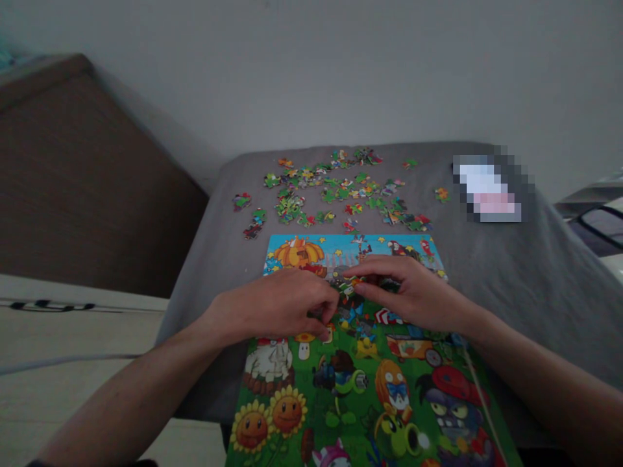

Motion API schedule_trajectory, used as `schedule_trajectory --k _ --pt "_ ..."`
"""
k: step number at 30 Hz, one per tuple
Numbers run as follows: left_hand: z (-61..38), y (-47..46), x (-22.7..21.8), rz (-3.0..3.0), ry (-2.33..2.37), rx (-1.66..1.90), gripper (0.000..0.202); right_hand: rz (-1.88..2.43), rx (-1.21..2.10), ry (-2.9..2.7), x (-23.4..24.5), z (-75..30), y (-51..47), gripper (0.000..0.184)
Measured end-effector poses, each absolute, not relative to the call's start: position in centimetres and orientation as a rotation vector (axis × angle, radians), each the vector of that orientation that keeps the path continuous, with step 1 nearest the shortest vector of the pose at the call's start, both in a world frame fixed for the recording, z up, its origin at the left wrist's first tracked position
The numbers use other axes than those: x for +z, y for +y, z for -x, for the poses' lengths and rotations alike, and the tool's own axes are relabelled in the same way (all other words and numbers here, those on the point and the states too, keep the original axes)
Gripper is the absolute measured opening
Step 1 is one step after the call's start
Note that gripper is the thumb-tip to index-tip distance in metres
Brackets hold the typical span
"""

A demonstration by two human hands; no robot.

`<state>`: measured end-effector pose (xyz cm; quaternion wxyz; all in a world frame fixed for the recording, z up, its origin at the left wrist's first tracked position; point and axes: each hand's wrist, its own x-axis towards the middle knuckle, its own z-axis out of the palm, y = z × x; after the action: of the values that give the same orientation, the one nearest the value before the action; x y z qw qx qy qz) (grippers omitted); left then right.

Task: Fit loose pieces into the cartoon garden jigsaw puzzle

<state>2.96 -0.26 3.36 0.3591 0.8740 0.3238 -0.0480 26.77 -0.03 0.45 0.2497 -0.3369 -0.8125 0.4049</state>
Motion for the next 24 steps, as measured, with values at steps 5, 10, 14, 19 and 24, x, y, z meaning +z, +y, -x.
schedule_trajectory --k 5,10,14,19,24 --pt "-3.0 -0.9 4.2 -2.325 0.870 -0.207 0.026 0.876 1.083 -2.211 0.5 -26.9 0.1 0.024" --pt "-3.5 -2.7 4.8 -2.521 0.934 -0.322 0.044 0.850 1.118 -2.175 0.3 -26.9 0.1 0.024" --pt "-3.5 -3.3 4.3 -2.574 0.920 -0.330 0.035 0.876 1.144 -2.180 0.3 -26.9 0.1 0.024" --pt "-3.6 -3.0 4.3 -2.551 0.934 -0.337 0.037 0.867 1.134 -2.184 0.3 -26.8 0.0 0.023" --pt "-4.1 -3.0 4.9 -2.592 1.002 -0.433 0.041 0.858 1.117 -2.191 0.3 -26.9 0.0 0.023"
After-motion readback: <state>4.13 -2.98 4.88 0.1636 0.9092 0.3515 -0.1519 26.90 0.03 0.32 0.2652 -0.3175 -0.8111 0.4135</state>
